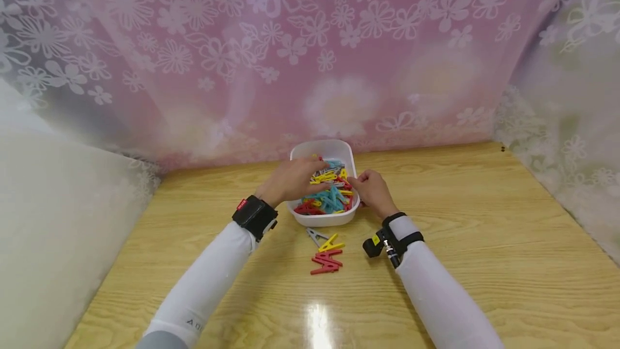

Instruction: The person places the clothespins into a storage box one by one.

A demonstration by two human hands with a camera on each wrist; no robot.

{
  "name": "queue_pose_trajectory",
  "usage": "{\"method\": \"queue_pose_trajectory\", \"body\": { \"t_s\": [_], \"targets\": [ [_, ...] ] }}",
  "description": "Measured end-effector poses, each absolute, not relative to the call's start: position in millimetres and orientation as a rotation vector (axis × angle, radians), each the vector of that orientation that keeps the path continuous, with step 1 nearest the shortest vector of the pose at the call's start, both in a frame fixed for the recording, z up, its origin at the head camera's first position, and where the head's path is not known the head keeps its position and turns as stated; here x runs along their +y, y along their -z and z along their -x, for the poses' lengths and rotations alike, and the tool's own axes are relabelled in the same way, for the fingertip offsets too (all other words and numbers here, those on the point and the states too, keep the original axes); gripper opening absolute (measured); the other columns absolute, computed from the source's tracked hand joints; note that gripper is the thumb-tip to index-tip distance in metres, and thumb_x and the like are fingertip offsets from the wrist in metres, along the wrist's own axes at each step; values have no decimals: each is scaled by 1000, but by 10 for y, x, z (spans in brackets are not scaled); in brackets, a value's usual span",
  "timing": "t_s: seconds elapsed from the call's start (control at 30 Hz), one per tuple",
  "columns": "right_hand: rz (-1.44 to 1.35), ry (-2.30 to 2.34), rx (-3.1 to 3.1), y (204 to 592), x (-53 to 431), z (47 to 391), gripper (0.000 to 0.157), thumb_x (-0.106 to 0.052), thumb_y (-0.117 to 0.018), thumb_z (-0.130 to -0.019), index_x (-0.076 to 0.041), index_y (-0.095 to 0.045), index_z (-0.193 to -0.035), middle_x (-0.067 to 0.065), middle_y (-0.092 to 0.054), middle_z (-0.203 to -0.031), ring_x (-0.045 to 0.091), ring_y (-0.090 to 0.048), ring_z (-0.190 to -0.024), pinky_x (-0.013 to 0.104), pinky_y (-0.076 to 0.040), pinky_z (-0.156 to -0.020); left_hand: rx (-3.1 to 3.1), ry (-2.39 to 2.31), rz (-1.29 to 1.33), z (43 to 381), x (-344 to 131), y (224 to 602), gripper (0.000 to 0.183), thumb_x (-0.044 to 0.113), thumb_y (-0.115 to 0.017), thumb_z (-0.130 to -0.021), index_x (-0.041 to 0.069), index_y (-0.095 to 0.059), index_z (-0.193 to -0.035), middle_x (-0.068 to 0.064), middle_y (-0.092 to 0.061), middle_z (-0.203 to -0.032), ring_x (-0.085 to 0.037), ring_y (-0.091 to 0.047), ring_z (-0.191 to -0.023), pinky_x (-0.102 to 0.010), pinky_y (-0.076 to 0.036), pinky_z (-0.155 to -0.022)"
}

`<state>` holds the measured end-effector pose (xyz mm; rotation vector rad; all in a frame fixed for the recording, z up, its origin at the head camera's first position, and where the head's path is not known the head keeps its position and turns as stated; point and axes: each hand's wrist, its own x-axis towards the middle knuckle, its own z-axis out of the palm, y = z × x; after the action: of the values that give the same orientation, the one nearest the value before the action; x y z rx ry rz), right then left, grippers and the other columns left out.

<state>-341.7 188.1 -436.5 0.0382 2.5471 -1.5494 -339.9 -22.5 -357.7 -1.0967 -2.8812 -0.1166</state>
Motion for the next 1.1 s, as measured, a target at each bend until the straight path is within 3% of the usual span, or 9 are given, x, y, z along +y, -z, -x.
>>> {"method": "queue_pose_trajectory", "body": {
  "t_s": [0.13,0.37,0.6,0.83,1.1],
  "targets": [
    [-21,1542,2549,4370,1886,3435,34,-31,-54,-98,2,-48,-97,16,-52,-88,13,-52,-59,27,-47,-51,-2891,171,1121,3308,-304,3616,37,41,-63,-91,17,-65,-120,1,-62,-114,-11,-59,-90,-29,-49,-75],
    [-41,1508,2574,4387,1889,3449,36,-33,-55,-98,2,-48,-98,13,-50,-86,14,-51,-60,25,-45,-50,-2894,265,1299,2980,-394,3685,13,32,-72,-85,20,-71,-90,13,-62,-79,-2,-53,-69,-21,-43,-61],
    [-52,1522,2566,4373,1874,3440,35,-32,-55,-98,2,-49,-98,13,-51,-86,14,-52,-59,27,-47,-51,-2944,162,1392,2640,-379,3971,16,26,-74,-83,20,-74,-98,11,-69,-92,-1,-58,-78,-22,-47,-67],
    [-67,1520,2574,4381,1875,3438,35,-33,-54,-98,2,-49,-97,14,-51,-87,14,-52,-61,26,-46,-51,-2818,-2,1388,2631,-335,4248,10,17,-72,-82,22,-66,-87,13,-54,-79,-4,-51,-72,-23,-41,-63],
    [-82,1513,2600,4404,1858,3439,33,-32,-56,-97,0,-50,-92,9,-50,-79,14,-50,-56,25,-42,-47,-2862,-48,1332,2598,-308,4265,6,20,-73,-85,21,-67,-83,11,-56,-80,-6,-52,-72,-23,-43,-63]
  ]
}}
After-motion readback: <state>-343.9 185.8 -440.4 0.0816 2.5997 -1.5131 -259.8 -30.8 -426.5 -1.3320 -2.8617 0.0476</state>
